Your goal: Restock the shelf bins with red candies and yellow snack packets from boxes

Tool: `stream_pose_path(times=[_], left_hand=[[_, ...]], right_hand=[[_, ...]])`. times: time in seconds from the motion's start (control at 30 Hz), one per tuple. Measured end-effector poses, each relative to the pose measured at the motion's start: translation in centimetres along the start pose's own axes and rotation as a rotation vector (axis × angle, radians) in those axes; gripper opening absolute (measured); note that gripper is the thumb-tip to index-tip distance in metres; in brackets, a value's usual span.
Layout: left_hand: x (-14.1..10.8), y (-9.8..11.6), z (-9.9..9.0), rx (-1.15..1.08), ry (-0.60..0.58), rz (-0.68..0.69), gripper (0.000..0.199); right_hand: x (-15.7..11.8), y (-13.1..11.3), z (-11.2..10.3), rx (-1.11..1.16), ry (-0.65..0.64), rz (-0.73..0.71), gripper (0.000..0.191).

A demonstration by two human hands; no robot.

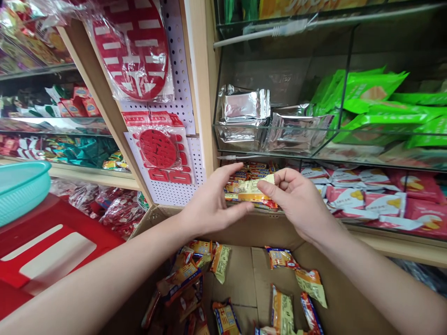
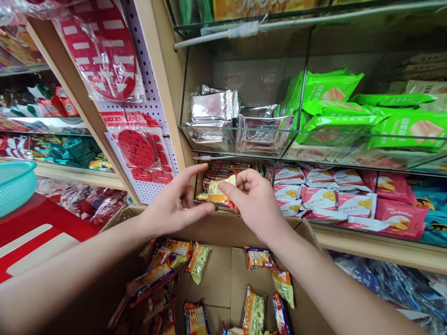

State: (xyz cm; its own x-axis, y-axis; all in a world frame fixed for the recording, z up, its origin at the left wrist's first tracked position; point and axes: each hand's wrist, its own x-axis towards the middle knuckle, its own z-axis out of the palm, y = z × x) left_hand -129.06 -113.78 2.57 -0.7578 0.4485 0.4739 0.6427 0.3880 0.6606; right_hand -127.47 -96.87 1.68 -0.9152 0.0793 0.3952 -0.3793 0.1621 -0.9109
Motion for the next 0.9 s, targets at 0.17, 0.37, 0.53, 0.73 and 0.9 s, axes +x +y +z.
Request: stream_pose_path(times=[0.17,0.37,0.53,0.73,0.9], left_hand=[[-0.5,-0.2,1.1,-0.021,-0.142,0.09,0.07],[-0.3,0.5,0.5,-0.543,-0.145,-0.019,0.068],[-0.3,0.6,-0.2,-0.756,-0.211,-0.107,0.07],[0.0,0.3,0.5,-0.733,-0.13,-0.181,0.07],[0.6,-0.1,0.7,-0.629,-0.003,-0.239,0.055]], right_hand=[[-1.3,-0.3,1.1,-0.014,-0.248,-0.072,0.02],[0.0,-0.5,-0.4,-0.078,-0.063,-0.026,0.027],[0.2,-0.8,-0.8,0.249,-0.532,0.233,0.037],[0.3,-0.3,-0.7,0.15,-0.349,0.221,0.041],[1.6,0.6,-1.9,-0.055,-0.149,0.04,0.035]])
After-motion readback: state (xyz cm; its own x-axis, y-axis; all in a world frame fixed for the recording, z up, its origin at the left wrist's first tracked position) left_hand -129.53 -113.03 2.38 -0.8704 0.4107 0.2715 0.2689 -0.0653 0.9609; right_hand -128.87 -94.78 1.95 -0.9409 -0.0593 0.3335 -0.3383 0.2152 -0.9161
